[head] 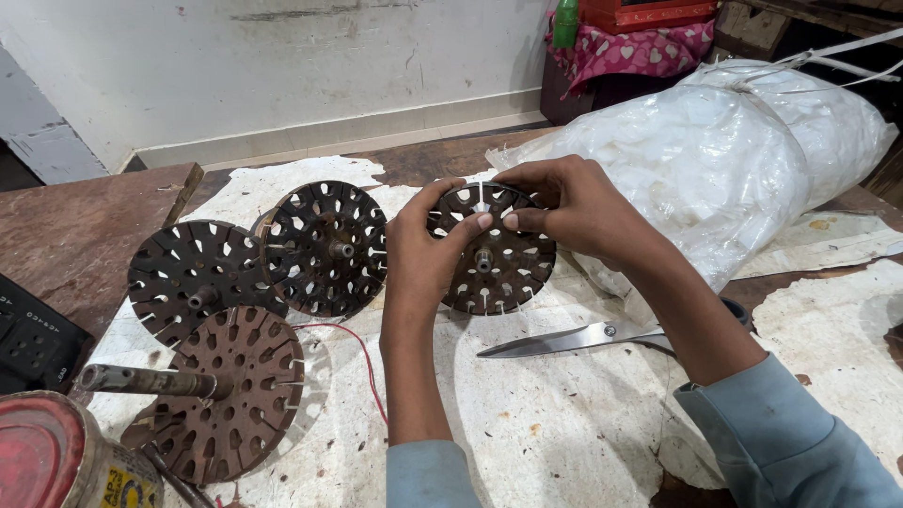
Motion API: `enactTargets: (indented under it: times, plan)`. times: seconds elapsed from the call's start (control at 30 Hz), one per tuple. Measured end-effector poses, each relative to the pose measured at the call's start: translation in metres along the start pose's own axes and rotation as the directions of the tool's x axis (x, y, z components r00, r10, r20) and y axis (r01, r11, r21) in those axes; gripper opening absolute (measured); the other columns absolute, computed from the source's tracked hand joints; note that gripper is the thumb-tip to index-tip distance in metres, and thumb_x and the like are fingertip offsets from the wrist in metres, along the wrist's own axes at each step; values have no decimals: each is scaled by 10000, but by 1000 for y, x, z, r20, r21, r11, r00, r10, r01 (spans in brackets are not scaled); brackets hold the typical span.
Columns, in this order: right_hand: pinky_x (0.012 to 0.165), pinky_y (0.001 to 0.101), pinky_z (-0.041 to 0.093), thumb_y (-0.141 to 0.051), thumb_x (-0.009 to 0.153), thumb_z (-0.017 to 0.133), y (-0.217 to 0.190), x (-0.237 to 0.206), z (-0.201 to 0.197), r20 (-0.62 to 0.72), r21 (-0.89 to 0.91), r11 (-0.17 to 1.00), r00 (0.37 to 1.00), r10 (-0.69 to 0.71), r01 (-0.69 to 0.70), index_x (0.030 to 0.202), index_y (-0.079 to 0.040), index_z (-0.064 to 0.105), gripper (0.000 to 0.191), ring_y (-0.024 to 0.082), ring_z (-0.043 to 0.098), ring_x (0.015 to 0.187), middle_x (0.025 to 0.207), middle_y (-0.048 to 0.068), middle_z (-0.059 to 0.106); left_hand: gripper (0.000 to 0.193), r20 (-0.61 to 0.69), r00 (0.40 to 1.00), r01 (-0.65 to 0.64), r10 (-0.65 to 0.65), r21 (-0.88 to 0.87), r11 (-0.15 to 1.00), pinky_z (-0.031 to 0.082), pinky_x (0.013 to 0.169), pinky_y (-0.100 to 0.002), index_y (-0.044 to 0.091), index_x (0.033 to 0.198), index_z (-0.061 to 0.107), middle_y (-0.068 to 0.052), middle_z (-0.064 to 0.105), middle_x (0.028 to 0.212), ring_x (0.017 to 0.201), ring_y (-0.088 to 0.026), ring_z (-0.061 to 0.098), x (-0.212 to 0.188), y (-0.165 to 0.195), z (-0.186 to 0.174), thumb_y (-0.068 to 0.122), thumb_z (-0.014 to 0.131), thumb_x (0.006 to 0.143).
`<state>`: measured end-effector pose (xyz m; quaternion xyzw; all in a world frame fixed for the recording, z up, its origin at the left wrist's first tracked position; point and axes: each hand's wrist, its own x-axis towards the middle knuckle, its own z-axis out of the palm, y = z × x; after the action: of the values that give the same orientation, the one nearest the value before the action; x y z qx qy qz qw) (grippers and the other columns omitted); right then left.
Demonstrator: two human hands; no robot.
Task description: The person fits perforated metal discs onto metal shafts on a workbench, presses the discs together, and wraps tape around a hub. They take parts from a plastic bag, pack items into a cardboard box, and continue assembling disc-and-shaft components one at a time.
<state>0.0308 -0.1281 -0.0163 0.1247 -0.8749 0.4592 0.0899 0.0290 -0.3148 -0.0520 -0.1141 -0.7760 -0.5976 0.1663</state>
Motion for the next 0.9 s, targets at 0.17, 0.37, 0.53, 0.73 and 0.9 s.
enactTargets:
  times: [0.17, 0.37, 0.53, 0.73, 0.9]
  plan:
    - [828, 326, 634, -33, 765, 788, -3, -2, -4, 16, 7, 1000, 1000, 10, -10, 1256, -16, 698, 499, 193, 765, 920, 1058, 138, 795, 527, 47, 997, -61, 65, -88, 994, 585, 883, -341, 110, 1254, 714, -113, 771, 1116, 1006, -187, 738, 3, -10, 1, 193, 810, 743]
    - [825, 330, 631, -34, 768, 785, -1, -3, -5, 26, 19, 1000, 1000, 7, -8, 1259, -6, 695, 500, 193, 762, 924, 1065, 149, 793, 362, 96, 992, -59, 85, -250, 966, 565, 952, -339, 100, 1305, 698, -95, 760, 1214, 1087, -176, 723, 7, -18, -1, 166, 615, 959]
    - [838, 328, 626, -28, 757, 791, -2, -4, -5, 29, 36, 999, 999, 20, -22, 1275, 1, 682, 530, 194, 760, 928, 1068, 148, 790, 350, 107, 993, -27, 57, -262, 965, 549, 972, -340, 90, 1318, 699, -95, 766, 1221, 1115, -194, 717, 4, -13, 0, 163, 555, 1007]
    - [900, 347, 637, -48, 742, 791, -9, -6, -4, 137, 193, 981, 991, -11, -16, 1350, 20, 616, 636, 218, 769, 998, 1128, 174, 780, 467, -65, 993, -116, 102, -261, 958, 505, 1018, -389, 93, 1392, 517, -92, 627, 1284, 1217, -223, 615, 4, -16, 5, 139, 608, 936]
    - [922, 397, 639, -142, 789, 759, -14, -8, -4, 336, 377, 917, 942, -5, -130, 1421, -1, 550, 680, 244, 770, 1074, 1227, 213, 758, 530, 58, 998, 27, -5, -374, 927, 540, 956, -384, 72, 1232, 684, -102, 718, 1114, 1052, -194, 671, 7, -26, 1, 470, 397, 1032]
